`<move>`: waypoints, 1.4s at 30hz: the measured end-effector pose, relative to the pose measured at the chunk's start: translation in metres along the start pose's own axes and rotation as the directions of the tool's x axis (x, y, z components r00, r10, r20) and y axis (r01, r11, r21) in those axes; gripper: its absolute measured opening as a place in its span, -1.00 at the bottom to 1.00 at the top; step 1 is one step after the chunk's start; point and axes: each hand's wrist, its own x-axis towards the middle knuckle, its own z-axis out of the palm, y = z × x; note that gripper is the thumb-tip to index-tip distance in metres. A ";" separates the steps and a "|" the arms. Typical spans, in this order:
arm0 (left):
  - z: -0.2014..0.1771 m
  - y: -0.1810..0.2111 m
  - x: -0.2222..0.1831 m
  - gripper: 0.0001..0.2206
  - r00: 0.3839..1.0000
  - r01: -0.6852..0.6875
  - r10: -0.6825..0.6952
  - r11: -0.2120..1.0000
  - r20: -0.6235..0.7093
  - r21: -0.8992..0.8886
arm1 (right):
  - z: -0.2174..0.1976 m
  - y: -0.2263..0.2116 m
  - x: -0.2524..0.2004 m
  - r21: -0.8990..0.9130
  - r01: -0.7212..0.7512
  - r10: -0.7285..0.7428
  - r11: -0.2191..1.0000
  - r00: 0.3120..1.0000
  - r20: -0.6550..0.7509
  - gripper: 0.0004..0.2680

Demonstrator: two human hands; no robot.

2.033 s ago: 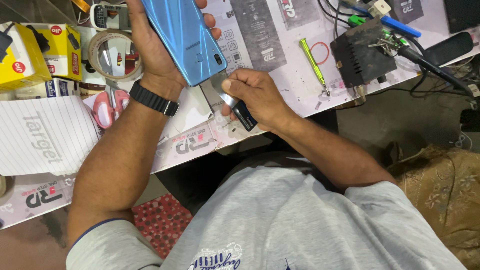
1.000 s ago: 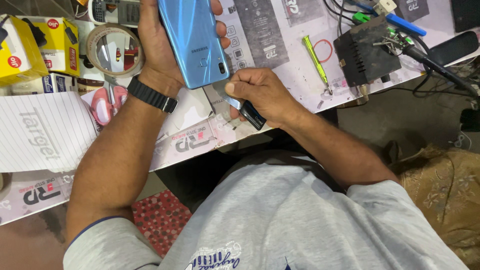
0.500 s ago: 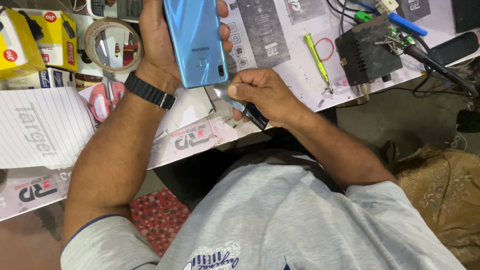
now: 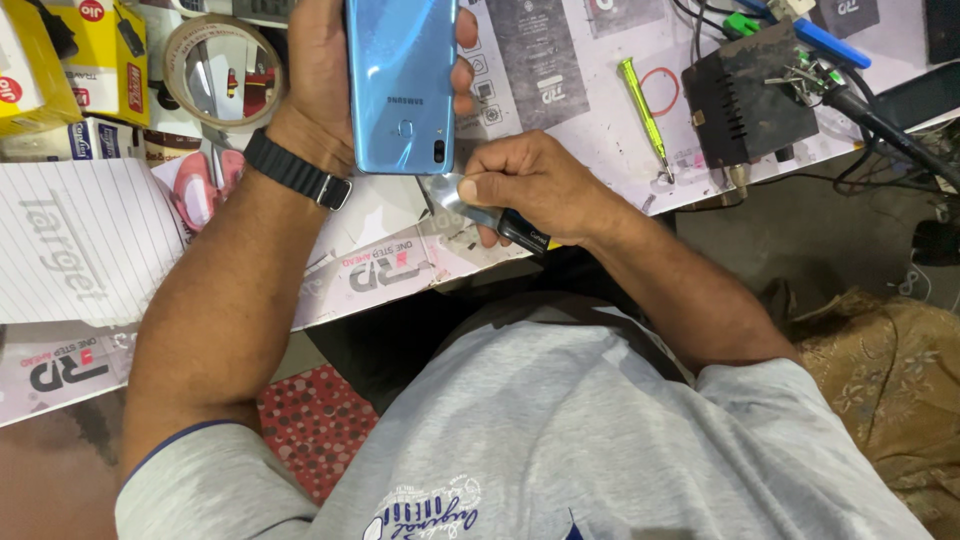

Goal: The person uses a thin metal scraper and a blue plastic card to pry the back cover off a blue smartphone at a repair workbench.

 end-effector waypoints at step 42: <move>0.002 -0.013 0.011 -0.16 0.880 -0.464 0.464 0.886 -0.101 0.020 | 0.028 0.010 0.006 0.403 0.218 0.004 0.889 0.877 -0.481 -0.85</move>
